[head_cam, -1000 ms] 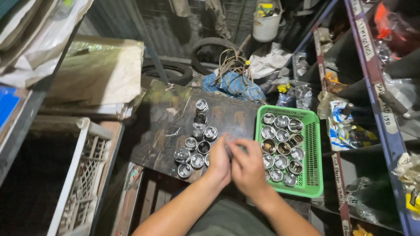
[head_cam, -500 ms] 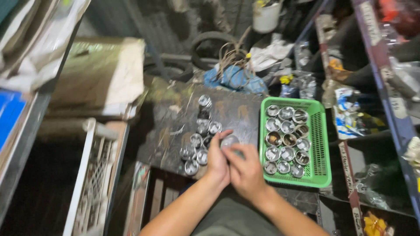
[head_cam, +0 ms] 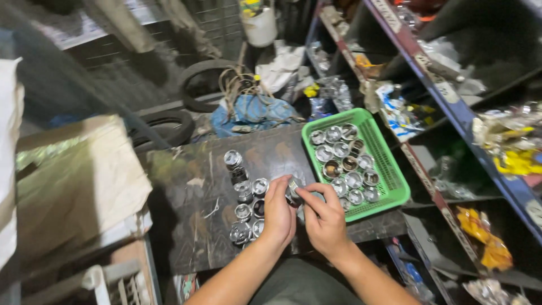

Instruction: Cleaning and inspecting several motorcycle engine pistons using a rag at a workbench.

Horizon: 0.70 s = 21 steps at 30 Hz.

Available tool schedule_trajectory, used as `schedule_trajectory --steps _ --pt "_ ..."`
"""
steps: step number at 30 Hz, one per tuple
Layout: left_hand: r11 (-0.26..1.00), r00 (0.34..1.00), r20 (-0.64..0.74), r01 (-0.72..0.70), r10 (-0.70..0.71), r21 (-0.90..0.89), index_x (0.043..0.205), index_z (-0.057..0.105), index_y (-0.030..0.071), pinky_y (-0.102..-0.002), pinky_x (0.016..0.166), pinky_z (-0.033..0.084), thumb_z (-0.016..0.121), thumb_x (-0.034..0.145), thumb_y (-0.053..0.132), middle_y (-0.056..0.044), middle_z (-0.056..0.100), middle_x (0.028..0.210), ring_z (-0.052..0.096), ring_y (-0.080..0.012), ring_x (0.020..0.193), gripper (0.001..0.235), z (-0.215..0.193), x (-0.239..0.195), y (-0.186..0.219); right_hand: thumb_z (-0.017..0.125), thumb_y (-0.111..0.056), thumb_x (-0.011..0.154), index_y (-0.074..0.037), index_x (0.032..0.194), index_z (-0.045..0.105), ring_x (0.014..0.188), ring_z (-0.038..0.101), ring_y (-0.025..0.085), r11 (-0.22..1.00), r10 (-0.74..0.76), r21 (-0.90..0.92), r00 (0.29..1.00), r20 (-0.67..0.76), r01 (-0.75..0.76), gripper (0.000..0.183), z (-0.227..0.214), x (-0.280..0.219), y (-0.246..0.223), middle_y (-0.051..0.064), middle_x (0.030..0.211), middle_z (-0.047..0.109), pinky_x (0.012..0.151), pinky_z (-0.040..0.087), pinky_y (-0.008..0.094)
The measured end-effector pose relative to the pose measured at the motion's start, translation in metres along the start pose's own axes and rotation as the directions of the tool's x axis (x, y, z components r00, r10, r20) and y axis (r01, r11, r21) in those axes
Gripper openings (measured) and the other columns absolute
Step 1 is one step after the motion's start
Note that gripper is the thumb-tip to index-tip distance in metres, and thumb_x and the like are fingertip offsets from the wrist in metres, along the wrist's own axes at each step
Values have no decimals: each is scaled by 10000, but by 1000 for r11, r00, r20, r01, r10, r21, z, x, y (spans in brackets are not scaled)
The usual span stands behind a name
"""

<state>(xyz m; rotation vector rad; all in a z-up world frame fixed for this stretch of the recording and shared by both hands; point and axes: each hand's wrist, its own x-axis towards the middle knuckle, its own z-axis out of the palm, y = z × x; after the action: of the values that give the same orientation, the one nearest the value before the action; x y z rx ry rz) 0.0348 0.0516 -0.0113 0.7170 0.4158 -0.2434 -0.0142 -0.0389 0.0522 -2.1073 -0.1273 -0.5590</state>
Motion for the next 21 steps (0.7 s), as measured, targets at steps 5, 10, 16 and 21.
schedule_trajectory --steps 5,10,16,21 --pt "970 967 -78 242 -242 -17 1184 513 17 -372 664 434 608 992 214 -144 515 976 476 -209 779 291 0 20 3 515 67 802 -27 938 773 864 605 203 971 241 6 969 -50 -241 307 6 -15 35 86 1013 636 753 495 269" --pt "923 922 -34 384 -385 -22 1334 422 148 -445 901 536 569 998 176 -145 530 1210 532 -252 981 368 -3 25 -38 651 -151 900 -46 1033 694 760 646 171 860 483 -151 873 -63 -487 175 -7 -35 67 50 907 726 731 539 302" --pt "843 900 -48 422 -432 334 1355 466 119 -314 740 600 729 947 298 -51 566 1035 603 -167 880 518 26 34 -102 681 -246 899 -99 1373 601 1098 666 497 606 779 -322 624 55 -728 503 -36 -27 106 311 1039 734 935 522 596" --pt "784 967 32 186 -254 593 1378 546 -11 -275 656 612 877 828 226 -113 656 936 694 -172 802 684 26 89 -168 699 -328 956 -54 1226 732 1194 637 416 658 736 -240 677 5 -714 387 -66 -9 211 235 1151 733 1018 496 530"
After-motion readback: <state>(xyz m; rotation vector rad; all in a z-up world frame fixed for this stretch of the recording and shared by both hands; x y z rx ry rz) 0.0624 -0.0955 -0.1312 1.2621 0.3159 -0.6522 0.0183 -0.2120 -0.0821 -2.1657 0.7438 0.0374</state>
